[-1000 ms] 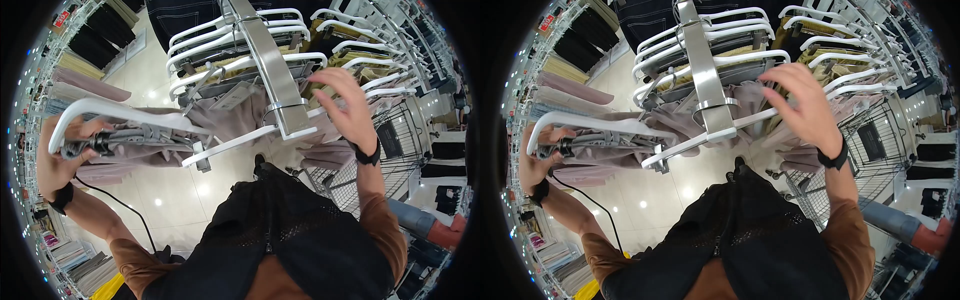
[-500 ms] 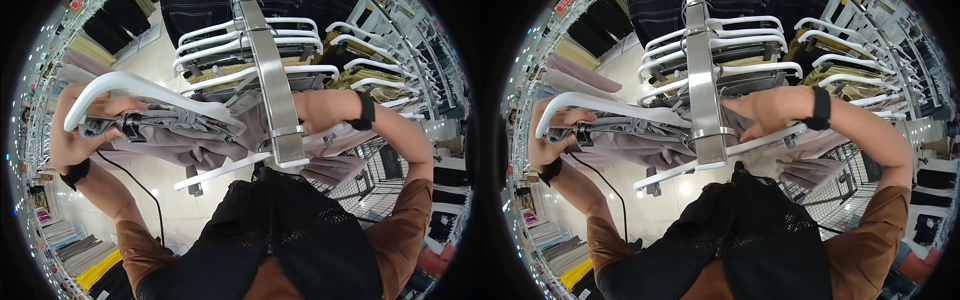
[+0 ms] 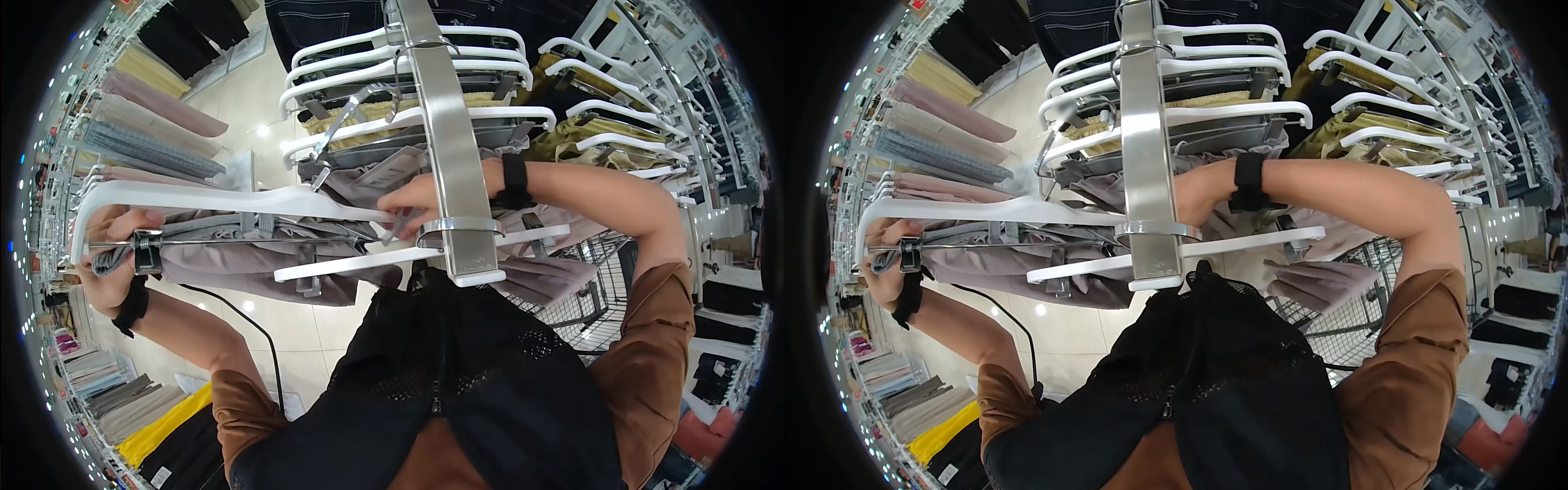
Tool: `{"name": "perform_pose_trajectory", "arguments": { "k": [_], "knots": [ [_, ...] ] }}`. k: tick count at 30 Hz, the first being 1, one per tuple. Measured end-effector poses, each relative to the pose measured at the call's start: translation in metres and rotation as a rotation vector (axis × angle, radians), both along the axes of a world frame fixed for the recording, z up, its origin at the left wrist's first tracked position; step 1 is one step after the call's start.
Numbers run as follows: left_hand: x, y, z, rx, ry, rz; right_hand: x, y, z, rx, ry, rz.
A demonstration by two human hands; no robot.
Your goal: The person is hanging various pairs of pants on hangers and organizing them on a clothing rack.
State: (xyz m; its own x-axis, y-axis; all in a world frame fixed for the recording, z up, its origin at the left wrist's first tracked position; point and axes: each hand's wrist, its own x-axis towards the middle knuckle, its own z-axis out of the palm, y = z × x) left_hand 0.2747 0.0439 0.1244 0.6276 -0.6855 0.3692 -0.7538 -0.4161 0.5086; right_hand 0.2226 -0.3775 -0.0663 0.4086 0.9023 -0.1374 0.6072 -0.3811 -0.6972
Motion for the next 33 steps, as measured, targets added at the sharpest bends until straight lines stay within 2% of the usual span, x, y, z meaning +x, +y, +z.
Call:
{"name": "perform_pose_trajectory", "arguments": {
  "k": [1, 2, 3, 4, 5, 7, 8, 9, 11, 12, 13, 15, 19, 21, 23, 25, 28, 33],
  "knots": [
    [0.003, 0.012, -0.005, 0.000, 0.001, 0.000, -0.005, 0.002, 0.014, 0.163, 0.056, -0.101],
    [0.004, 0.026, -0.009, 0.022, -0.204, 0.030, -0.007, 0.004, 0.029, 0.164, 0.057, -0.094],
    [0.005, 0.040, -0.012, 0.045, -0.409, 0.063, -0.009, 0.004, 0.048, 0.149, 0.087, -0.215],
    [0.008, 0.049, -0.013, 0.052, -0.370, 0.093, -0.013, 0.003, 0.063, 0.132, 0.117, -0.345],
    [0.013, 0.065, -0.022, 0.052, -0.369, 0.093, -0.018, 0.001, 0.075, 0.132, 0.117, -0.345],
    [0.022, 0.094, -0.044, -0.037, -0.461, 0.239, -0.026, -0.007, 0.091, 0.219, -0.194, -0.403],
    [0.026, 0.107, -0.038, 0.241, -0.623, 0.186, -0.027, -0.016, 0.085, 0.210, -0.267, -0.376],
    [0.028, 0.105, -0.047, 0.239, -0.625, 0.183, -0.032, -0.022, 0.086, 0.209, -0.268, -0.379],
    [0.030, 0.089, -0.082, -0.090, -0.279, 0.198, -0.042, -0.033, 0.086, 0.087, -0.302, -0.490],
    [0.018, 0.059, -0.089, -0.419, 0.084, 0.215, -0.049, -0.038, 0.095, 0.093, -0.279, -0.506],
    [0.007, 0.022, -0.085, -0.484, 0.183, 0.283, -0.053, -0.043, 0.097, 0.005, -0.346, -0.550],
    [0.017, -0.010, -0.091, -0.437, 0.295, 0.209, -0.058, -0.057, 0.094, -0.053, -0.450, -0.571],
    [0.017, -0.064, -0.103, -0.301, 0.473, 0.134, -0.073, -0.073, 0.096, -0.058, -0.435, -0.638],
    [0.021, -0.075, -0.132, -0.361, 0.482, 0.040, -0.077, -0.079, 0.095, -0.122, -0.390, -0.637],
    [0.014, -0.091, -0.160, -0.483, 0.578, 0.060, -0.078, -0.083, 0.095, -0.245, -0.346, -0.618],
    [0.018, -0.093, -0.190, -0.537, 0.683, 0.049, -0.077, -0.091, 0.088, -0.172, -0.324, -0.663],
    [0.012, -0.110, -0.206, -0.619, 0.635, 0.032, -0.079, -0.099, 0.093, -0.280, -0.456, -0.702],
    [0.006, -0.118, -0.219, -0.479, 0.601, 0.041, -0.086, -0.108, 0.095, -0.265, -0.481, -0.806]
  ]
}}
